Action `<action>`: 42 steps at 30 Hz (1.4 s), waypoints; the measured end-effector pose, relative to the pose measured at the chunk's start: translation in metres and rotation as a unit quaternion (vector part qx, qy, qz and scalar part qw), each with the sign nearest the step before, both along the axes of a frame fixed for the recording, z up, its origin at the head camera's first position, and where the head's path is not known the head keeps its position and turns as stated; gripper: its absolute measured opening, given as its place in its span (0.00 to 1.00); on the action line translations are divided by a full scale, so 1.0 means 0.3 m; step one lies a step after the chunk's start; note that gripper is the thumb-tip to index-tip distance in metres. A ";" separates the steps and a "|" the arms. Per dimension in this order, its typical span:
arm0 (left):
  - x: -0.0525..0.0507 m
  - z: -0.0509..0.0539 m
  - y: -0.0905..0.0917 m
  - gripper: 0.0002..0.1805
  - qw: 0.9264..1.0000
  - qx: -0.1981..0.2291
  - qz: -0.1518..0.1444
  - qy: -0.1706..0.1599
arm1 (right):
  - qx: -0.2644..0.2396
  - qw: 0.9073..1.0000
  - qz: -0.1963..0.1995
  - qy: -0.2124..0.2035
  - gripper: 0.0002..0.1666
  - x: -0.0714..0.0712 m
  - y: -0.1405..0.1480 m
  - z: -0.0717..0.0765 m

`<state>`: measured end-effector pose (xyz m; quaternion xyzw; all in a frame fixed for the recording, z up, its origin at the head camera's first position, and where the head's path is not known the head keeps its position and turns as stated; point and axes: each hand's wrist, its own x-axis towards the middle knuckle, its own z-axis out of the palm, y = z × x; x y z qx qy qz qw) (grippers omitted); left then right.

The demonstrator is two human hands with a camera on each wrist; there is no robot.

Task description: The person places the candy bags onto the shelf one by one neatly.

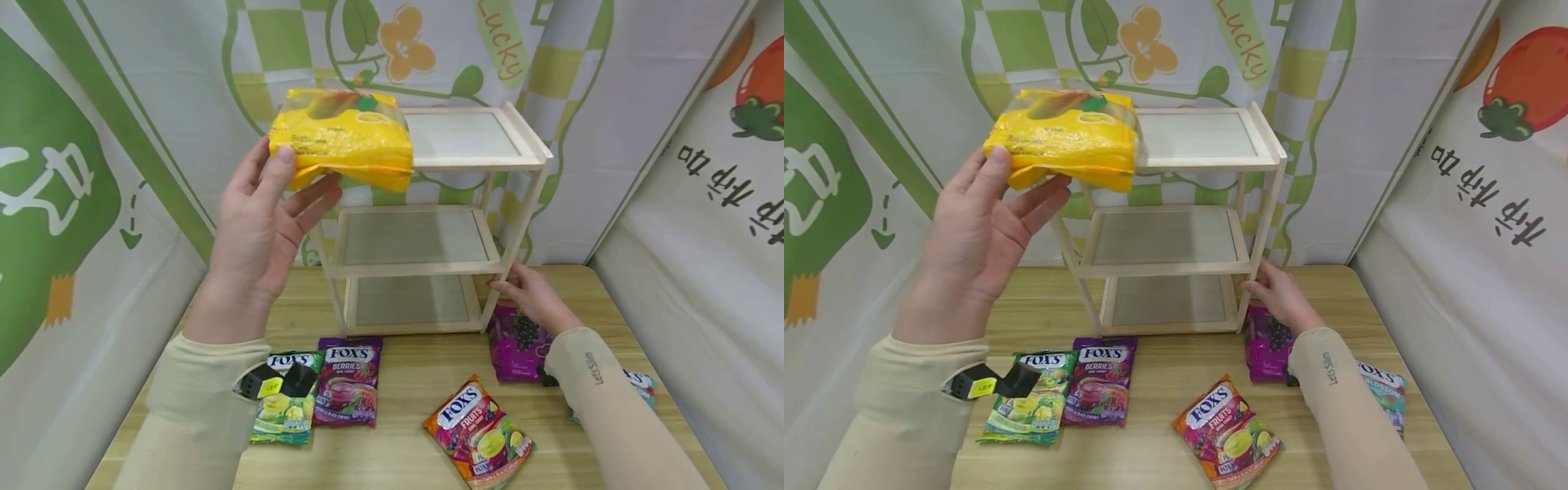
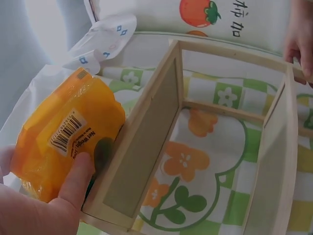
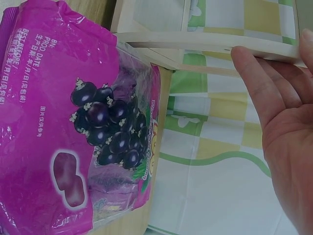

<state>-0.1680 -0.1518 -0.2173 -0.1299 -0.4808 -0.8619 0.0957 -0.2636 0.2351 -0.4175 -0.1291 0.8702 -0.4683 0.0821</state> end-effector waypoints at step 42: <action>-0.014 -0.049 0.045 0.18 0.794 -0.358 0.409 0.272 | 0.002 1.000 0.001 0.009 0.29 0.000 0.000 -0.001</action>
